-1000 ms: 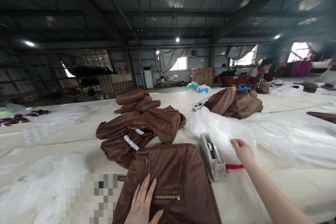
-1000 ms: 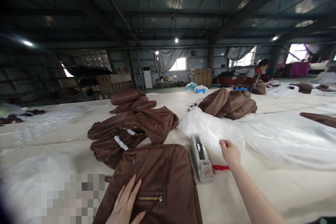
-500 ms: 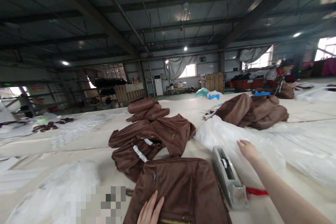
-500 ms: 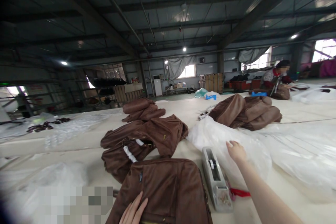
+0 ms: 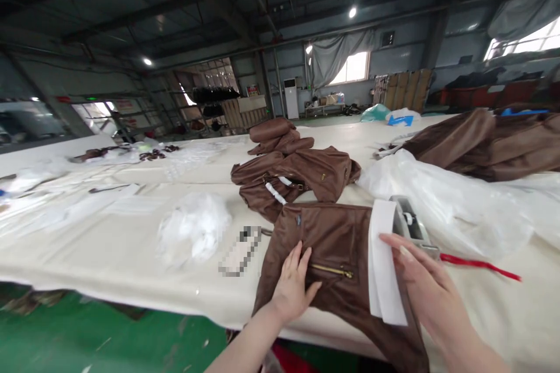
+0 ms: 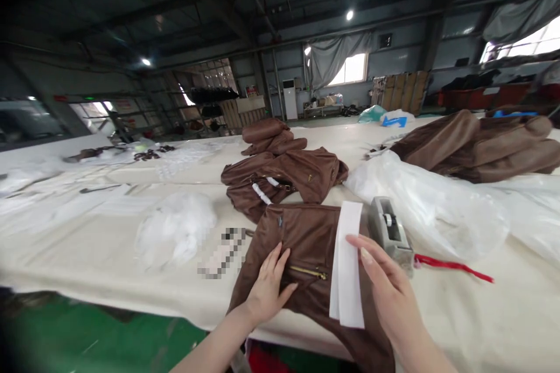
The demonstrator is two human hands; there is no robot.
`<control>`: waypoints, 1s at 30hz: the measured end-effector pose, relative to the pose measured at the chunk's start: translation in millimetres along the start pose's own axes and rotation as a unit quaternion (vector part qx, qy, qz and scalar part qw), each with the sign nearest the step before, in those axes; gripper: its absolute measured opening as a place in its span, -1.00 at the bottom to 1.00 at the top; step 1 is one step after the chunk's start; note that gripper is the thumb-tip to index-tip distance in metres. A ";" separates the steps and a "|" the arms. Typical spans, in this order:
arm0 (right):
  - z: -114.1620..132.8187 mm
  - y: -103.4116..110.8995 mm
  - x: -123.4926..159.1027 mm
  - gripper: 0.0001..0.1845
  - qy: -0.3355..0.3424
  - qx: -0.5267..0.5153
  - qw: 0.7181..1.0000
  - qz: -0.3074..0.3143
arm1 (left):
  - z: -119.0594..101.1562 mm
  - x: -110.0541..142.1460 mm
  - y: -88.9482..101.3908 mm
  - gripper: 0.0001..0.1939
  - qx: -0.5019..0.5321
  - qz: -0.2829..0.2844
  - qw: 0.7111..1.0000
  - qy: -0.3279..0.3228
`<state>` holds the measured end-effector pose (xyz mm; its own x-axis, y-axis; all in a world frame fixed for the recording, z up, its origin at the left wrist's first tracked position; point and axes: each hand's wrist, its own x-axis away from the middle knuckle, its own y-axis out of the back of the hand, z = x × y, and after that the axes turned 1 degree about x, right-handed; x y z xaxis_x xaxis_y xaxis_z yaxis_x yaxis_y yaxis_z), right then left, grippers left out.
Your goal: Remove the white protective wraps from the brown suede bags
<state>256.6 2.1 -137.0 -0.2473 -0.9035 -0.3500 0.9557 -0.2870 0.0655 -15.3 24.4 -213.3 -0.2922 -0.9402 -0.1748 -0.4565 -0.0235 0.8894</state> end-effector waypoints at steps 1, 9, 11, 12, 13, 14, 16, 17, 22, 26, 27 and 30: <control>-6.5 -6.4 10.0 -0.59 -0.050 -0.044 0.998 0.018 | -5.2 10.8 0.8 -0.25 0.023 0.007 1.000 0.009; -27.5 -49.0 61.7 -0.61 -0.189 -0.082 0.966 0.158 | -57.6 70.3 30.5 -0.74 0.306 0.045 0.950 -0.040; -22.0 -57.7 73.0 -0.61 -0.172 -0.085 0.951 0.241 | -60.6 65.1 36.6 -0.74 0.318 -0.028 0.948 0.014; -19.5 -60.9 77.9 -0.59 -0.161 -0.078 0.944 0.277 | -60.2 61.7 38.1 -0.74 0.325 -0.049 0.944 0.028; -17.4 -63.0 81.9 -0.55 -0.148 -0.060 0.938 0.306 | -59.3 58.7 38.4 -0.74 0.330 -0.062 0.941 0.038; -15.8 -64.0 84.7 -0.51 -0.131 -0.030 0.935 0.329 | -58.3 56.3 37.8 -0.74 0.328 -0.071 0.941 0.047; -14.2 -63.3 86.6 -0.52 -0.086 0.036 0.927 0.362 | -56.8 53.8 34.1 -0.73 0.313 -0.078 0.945 0.057; -13.9 -62.0 86.2 -0.59 -0.060 0.066 0.923 0.375 | -56.5 53.5 31.3 -0.74 0.305 -0.074 0.948 0.058; -13.4 -55.3 83.0 -0.76 0.014 0.190 0.886 0.424 | -56.7 54.1 18.2 -0.74 0.262 -0.057 0.961 0.064; -7.0 -46.6 77.4 -0.74 0.026 0.242 0.884 0.400 | -58.0 53.4 20.8 -0.79 0.260 -0.048 0.963 0.044; -3.7 -43.7 74.1 -0.72 0.028 0.247 0.890 0.383 | -58.7 53.3 22.9 -0.80 0.270 -0.040 0.961 0.033; 7.9 -37.9 63.3 -0.69 0.022 0.238 0.905 0.353 | -62.0 53.5 27.3 -0.82 0.304 -0.018 0.952 0.014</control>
<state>203.5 -46.8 -154.2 0.4144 -0.9046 -0.1002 0.6935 0.2425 0.6784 8.7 -47.6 -172.1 -0.2488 -0.9515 -0.1811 -0.8704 0.1376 0.4727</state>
